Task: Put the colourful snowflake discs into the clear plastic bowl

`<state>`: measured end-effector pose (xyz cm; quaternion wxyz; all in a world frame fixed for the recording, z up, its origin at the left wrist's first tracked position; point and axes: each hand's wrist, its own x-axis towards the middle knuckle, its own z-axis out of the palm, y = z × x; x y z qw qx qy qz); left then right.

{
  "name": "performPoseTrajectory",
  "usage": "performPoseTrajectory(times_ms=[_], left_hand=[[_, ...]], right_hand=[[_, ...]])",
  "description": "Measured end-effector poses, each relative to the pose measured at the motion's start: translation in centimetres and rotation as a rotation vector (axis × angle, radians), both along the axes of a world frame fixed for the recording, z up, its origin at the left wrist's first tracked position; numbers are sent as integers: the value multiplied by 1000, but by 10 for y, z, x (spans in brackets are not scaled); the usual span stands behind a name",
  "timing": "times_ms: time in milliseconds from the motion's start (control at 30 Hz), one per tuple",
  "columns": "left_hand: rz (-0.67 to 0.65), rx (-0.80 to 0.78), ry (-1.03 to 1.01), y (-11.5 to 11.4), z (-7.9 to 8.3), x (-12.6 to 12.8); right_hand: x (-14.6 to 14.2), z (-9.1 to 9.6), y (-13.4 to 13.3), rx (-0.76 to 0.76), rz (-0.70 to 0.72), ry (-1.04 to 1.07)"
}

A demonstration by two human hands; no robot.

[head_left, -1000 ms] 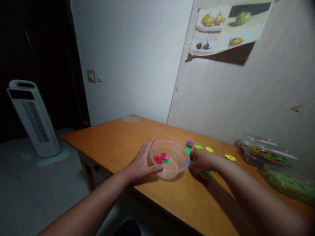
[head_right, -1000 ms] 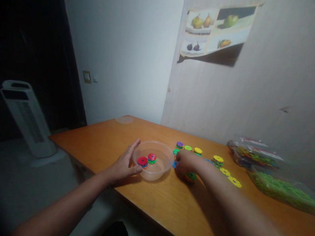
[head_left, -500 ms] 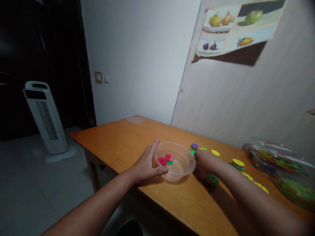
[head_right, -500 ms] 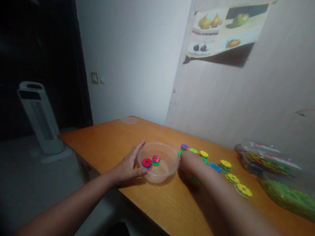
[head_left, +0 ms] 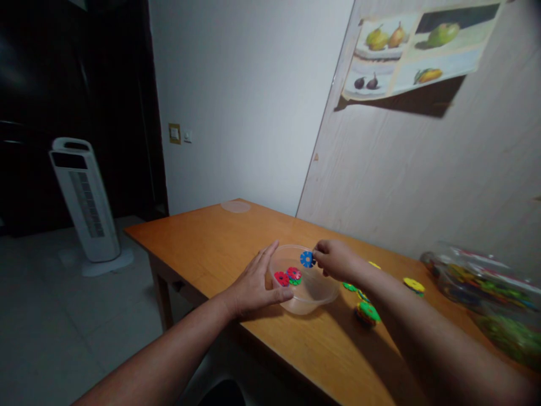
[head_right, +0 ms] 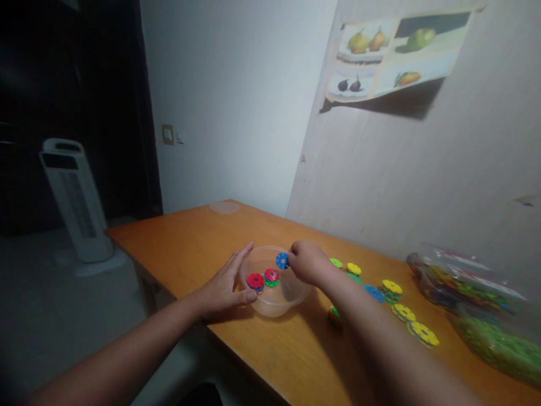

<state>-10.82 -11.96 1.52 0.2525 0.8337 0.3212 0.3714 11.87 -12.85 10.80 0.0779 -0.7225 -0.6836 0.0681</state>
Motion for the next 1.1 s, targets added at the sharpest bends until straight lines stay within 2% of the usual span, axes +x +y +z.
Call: performPoseTrajectory(times_ms=[267,400,500,600,700,867,967,1100], left_hand=[[-9,20,-12,2,-4,1],[-5,5,-9,2,-3,1],[-18,-20,-28,1,-2,0],[-37,-80,-108,1,-5,1],[-59,-250,-314,10,-11,2],[-38,-693,-661,44,-9,5],[-62,-851,-637,69,-2,13],[-165,-978,-572,95,1,37]], right_hand=[[-39,-2,16,-264,-12,-60],[-45,-6,23,-289,-10,-66],[-41,-6,20,-197,-2,-41],[-29,-1,6,-35,19,8],[-11,5,-15,133,43,64],[22,1,-55,410,75,286],[36,-4,-71,460,26,413],[45,-9,-82,515,-63,505]])
